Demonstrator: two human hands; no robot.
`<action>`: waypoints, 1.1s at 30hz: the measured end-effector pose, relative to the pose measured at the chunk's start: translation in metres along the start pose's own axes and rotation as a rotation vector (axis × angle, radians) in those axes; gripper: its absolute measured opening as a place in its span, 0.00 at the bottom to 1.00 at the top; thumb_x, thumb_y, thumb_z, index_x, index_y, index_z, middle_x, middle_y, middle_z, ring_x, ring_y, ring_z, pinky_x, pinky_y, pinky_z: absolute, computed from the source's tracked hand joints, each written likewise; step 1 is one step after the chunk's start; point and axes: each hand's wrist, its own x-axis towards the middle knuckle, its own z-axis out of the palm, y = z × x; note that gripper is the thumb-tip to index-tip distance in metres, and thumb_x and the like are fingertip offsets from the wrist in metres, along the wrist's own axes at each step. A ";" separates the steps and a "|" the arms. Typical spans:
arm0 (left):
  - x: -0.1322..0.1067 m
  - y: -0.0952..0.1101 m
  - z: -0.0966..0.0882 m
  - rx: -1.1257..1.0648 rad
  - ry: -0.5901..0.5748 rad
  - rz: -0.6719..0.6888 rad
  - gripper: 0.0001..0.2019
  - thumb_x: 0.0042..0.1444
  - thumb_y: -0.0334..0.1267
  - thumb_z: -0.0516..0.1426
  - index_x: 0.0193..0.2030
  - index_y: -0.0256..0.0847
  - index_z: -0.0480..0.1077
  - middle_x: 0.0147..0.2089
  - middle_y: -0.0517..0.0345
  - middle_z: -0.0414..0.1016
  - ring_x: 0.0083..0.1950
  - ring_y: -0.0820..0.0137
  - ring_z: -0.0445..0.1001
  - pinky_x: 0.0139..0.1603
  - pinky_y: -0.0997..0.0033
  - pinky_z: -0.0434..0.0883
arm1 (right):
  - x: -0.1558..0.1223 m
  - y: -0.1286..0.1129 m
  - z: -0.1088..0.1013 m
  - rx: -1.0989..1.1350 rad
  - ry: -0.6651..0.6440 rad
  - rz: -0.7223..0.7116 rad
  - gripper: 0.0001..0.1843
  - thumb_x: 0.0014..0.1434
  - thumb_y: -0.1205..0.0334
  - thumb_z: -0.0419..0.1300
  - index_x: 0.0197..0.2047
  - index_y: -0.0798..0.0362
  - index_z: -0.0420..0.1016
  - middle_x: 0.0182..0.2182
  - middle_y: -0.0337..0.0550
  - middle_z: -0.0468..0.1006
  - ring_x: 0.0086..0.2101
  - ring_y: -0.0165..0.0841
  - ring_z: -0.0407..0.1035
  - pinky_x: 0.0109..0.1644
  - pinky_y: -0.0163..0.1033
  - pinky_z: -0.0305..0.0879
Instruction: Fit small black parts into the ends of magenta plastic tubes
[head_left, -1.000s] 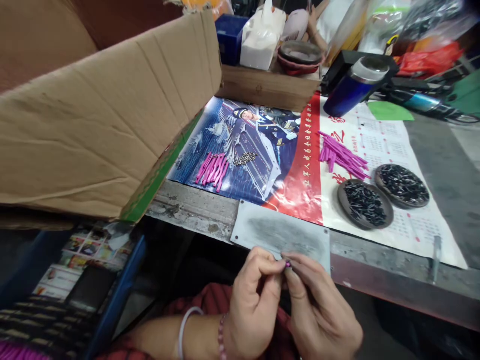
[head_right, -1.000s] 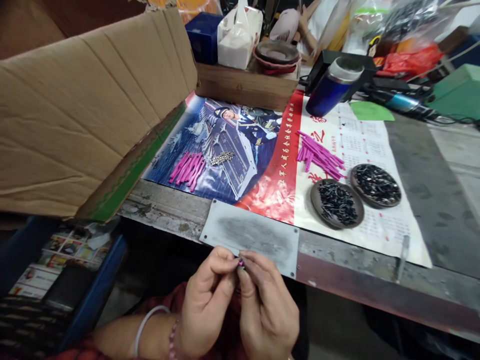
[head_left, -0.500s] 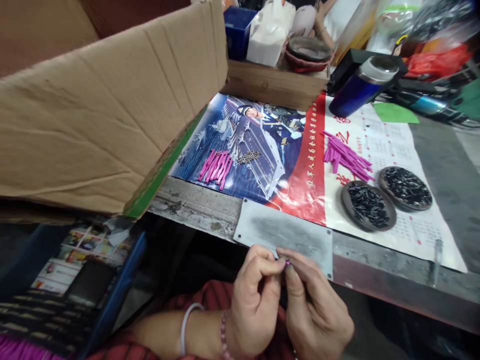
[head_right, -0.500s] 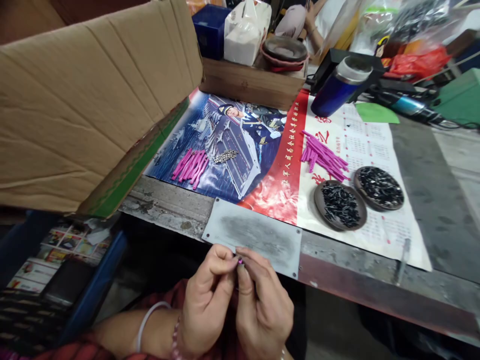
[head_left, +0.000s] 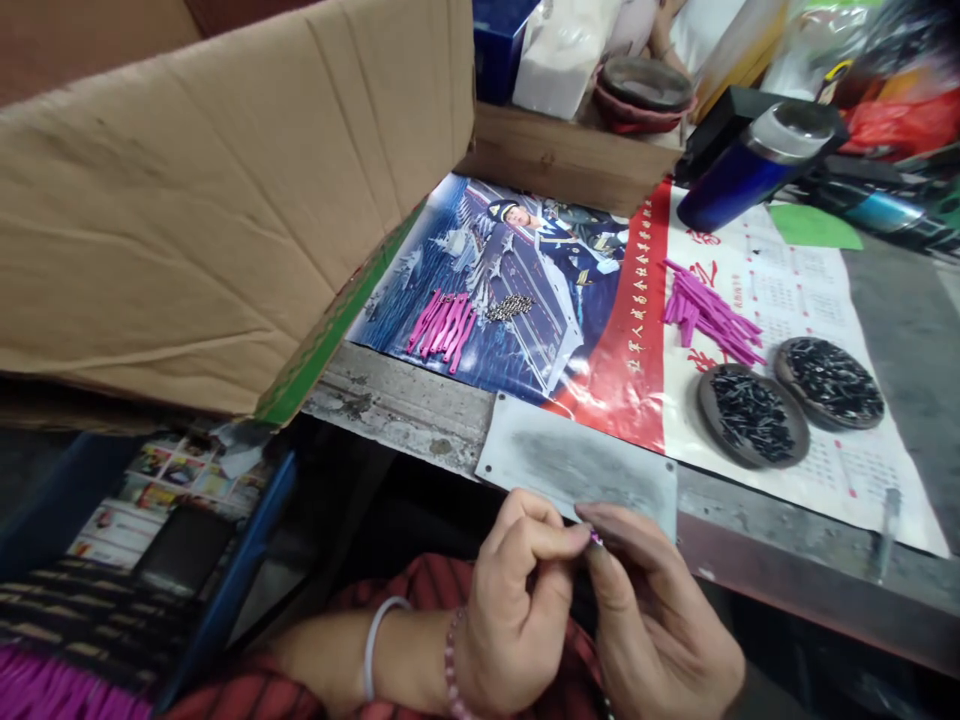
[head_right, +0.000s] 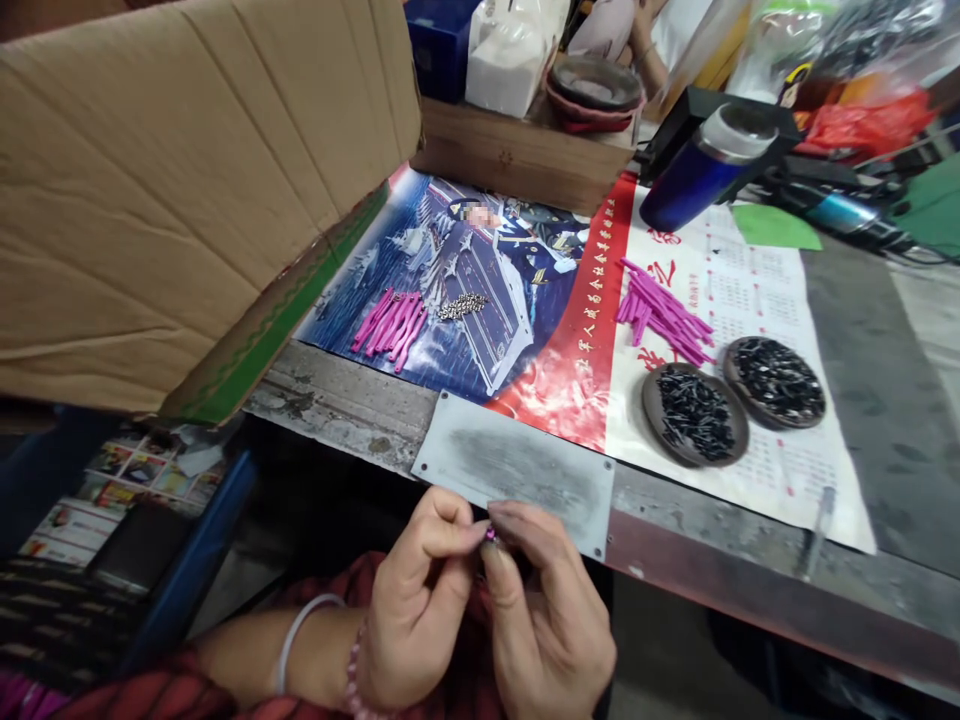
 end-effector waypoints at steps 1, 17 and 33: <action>0.000 0.000 0.000 0.000 -0.005 0.015 0.14 0.66 0.22 0.51 0.52 0.42 0.70 0.42 0.57 0.65 0.42 0.72 0.70 0.43 0.75 0.71 | 0.000 0.000 0.000 0.013 0.007 -0.006 0.09 0.64 0.70 0.63 0.45 0.50 0.78 0.40 0.40 0.80 0.40 0.31 0.77 0.47 0.33 0.75; -0.001 -0.002 0.003 -0.030 0.032 -0.096 0.11 0.69 0.25 0.51 0.49 0.44 0.70 0.42 0.58 0.67 0.43 0.73 0.71 0.45 0.76 0.71 | -0.004 0.000 0.002 -0.314 0.039 -0.092 0.10 0.66 0.69 0.62 0.49 0.51 0.80 0.45 0.40 0.84 0.42 0.30 0.79 0.52 0.30 0.71; -0.003 0.005 0.008 -0.144 0.054 -0.162 0.08 0.69 0.27 0.51 0.45 0.44 0.68 0.41 0.60 0.66 0.42 0.74 0.70 0.44 0.77 0.70 | -0.007 0.003 0.018 -0.079 0.154 -0.031 0.08 0.63 0.74 0.61 0.41 0.53 0.80 0.36 0.41 0.82 0.36 0.32 0.77 0.43 0.36 0.72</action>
